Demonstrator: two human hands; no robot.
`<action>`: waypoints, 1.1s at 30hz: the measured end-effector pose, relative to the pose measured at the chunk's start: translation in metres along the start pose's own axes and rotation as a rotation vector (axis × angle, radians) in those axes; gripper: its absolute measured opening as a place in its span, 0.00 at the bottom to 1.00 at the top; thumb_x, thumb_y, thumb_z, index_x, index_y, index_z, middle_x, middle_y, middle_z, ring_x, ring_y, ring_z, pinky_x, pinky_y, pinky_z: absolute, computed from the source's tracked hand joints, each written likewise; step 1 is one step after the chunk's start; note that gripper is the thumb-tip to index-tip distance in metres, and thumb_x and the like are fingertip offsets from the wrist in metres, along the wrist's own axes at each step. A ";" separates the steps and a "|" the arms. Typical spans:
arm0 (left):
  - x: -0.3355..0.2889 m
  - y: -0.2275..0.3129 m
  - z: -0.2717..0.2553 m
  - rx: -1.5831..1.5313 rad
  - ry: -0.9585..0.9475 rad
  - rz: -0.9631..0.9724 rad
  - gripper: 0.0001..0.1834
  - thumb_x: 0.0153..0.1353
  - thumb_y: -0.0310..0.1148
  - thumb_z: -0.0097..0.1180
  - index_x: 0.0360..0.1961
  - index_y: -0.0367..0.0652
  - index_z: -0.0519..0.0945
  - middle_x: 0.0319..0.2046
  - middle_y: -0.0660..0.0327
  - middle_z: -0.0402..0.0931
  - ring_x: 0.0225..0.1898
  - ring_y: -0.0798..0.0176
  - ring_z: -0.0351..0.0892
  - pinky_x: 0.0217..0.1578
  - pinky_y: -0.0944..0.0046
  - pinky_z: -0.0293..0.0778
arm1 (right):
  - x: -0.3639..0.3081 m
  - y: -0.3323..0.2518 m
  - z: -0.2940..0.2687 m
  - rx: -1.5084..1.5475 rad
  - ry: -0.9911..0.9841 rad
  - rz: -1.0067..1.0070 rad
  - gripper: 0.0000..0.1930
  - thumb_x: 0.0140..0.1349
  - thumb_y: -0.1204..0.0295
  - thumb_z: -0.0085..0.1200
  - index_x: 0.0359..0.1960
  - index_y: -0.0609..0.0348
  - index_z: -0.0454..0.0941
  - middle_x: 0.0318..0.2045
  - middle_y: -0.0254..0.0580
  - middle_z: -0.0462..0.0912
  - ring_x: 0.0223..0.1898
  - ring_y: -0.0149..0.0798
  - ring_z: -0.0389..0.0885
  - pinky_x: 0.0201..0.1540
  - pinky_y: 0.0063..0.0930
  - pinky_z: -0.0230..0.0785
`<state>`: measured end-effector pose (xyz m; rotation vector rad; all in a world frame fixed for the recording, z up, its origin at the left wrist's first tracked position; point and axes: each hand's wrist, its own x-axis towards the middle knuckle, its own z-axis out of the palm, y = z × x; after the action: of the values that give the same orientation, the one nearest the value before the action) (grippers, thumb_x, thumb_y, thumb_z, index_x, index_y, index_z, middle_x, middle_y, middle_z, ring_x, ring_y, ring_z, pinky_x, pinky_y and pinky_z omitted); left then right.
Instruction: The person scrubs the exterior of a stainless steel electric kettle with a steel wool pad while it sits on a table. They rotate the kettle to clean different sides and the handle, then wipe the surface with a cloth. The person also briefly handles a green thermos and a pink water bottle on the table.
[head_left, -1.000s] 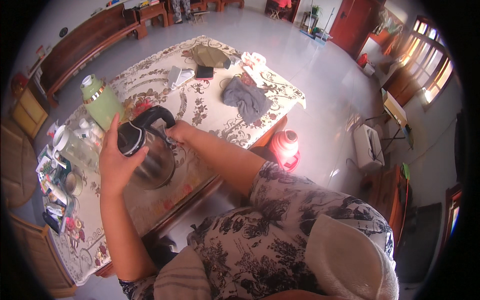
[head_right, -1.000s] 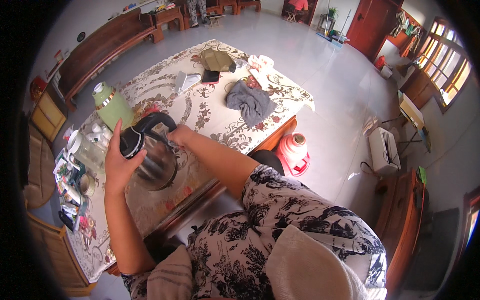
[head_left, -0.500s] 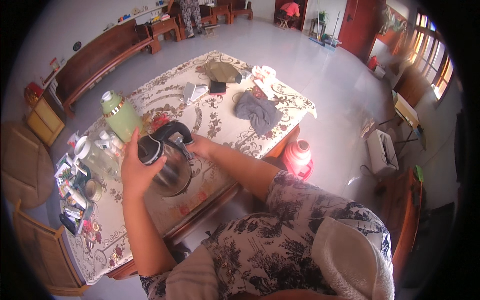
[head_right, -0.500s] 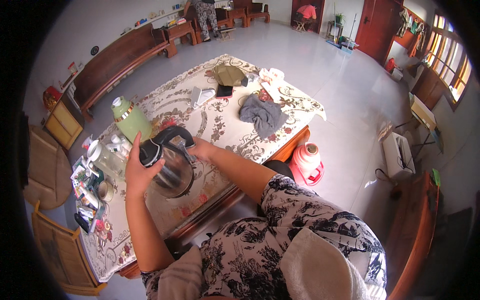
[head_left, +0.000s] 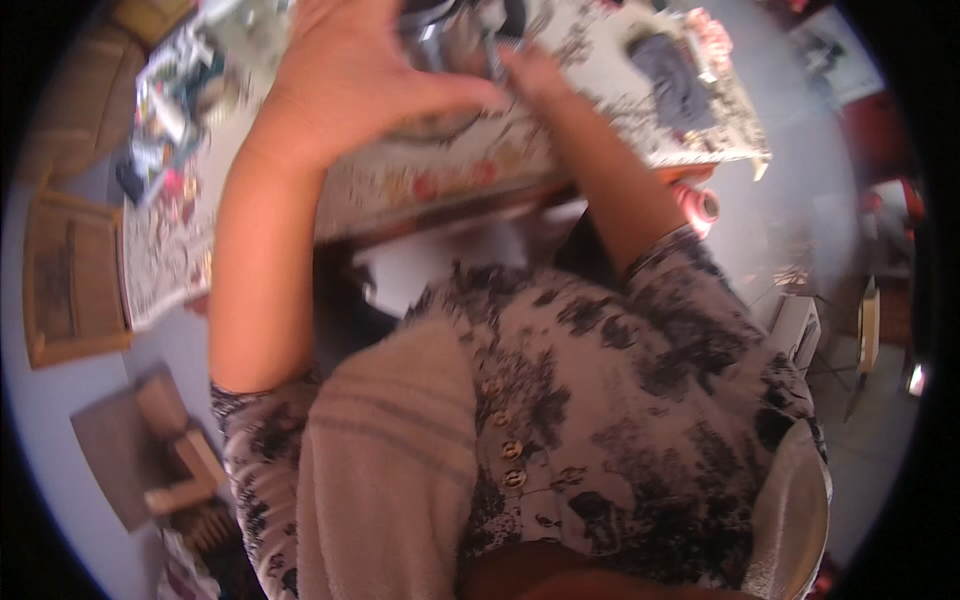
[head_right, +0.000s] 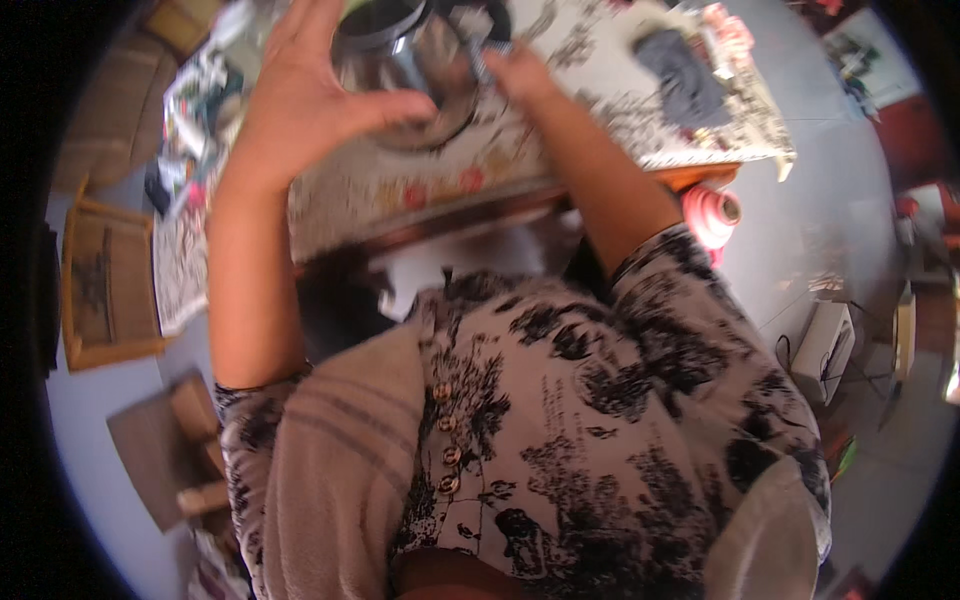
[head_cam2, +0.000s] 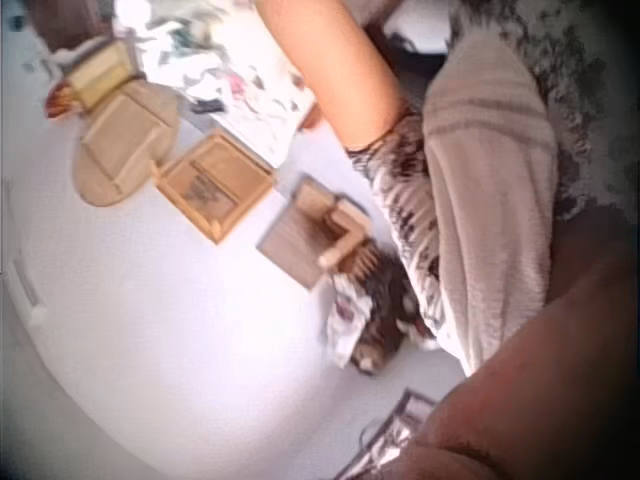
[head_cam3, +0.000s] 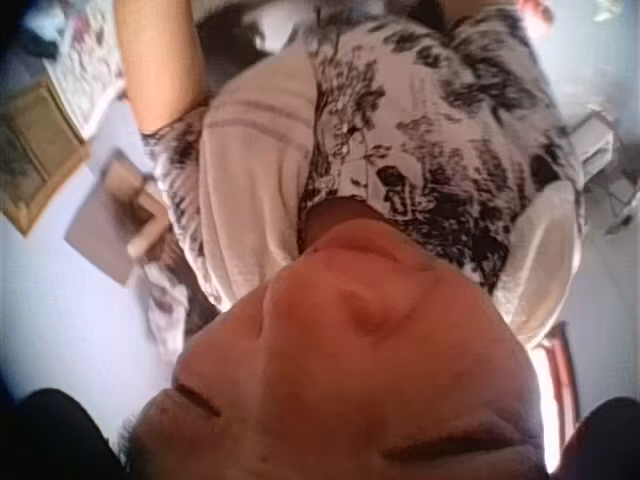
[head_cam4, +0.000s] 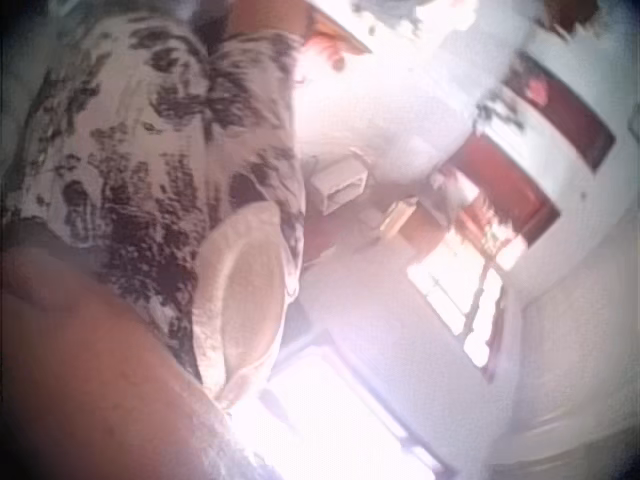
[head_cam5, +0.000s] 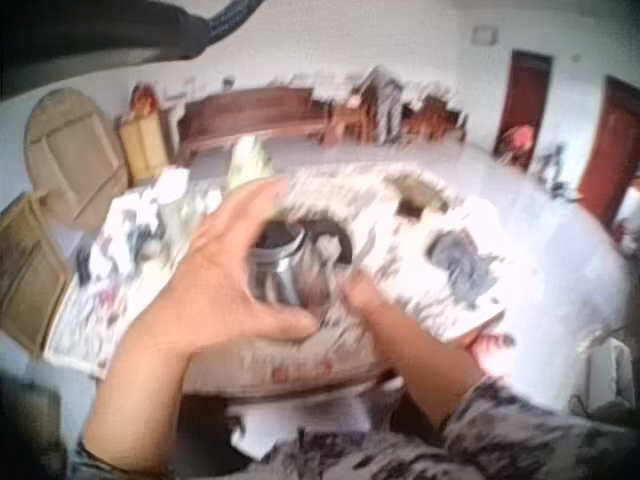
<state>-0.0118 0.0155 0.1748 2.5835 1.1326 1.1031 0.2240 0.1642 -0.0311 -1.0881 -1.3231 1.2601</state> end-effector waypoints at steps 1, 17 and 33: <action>-0.016 0.027 -0.001 -0.140 -0.132 0.084 0.59 0.29 0.47 0.77 0.66 0.46 0.62 0.62 0.48 0.62 0.64 0.46 0.62 0.62 0.51 0.58 | -0.003 -0.013 0.000 -0.087 0.052 -0.109 0.24 0.59 0.57 0.59 0.45 0.66 0.73 0.25 0.38 0.81 0.21 0.29 0.76 0.23 0.24 0.69; -0.095 0.008 0.011 -0.523 -0.334 -0.422 0.27 0.49 0.24 0.66 0.52 0.39 0.76 0.41 0.59 0.77 0.43 0.62 0.74 0.50 0.64 0.68 | -0.016 -0.016 0.022 -0.012 0.189 -0.095 0.20 0.58 0.67 0.57 0.50 0.64 0.71 0.25 0.41 0.79 0.19 0.31 0.76 0.20 0.28 0.70; 0.036 -0.048 0.027 -0.359 0.527 -0.269 0.26 0.64 0.36 0.57 0.60 0.37 0.68 0.52 0.53 0.73 0.53 0.59 0.73 0.52 0.61 0.69 | -0.018 -0.010 0.022 -0.249 0.236 -0.068 0.19 0.61 0.67 0.55 0.50 0.62 0.68 0.31 0.55 0.81 0.31 0.49 0.82 0.36 0.37 0.74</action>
<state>-0.0059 0.0788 0.1581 1.8576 1.1870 1.7783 0.2044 0.1426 -0.0226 -1.3105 -1.3462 0.9020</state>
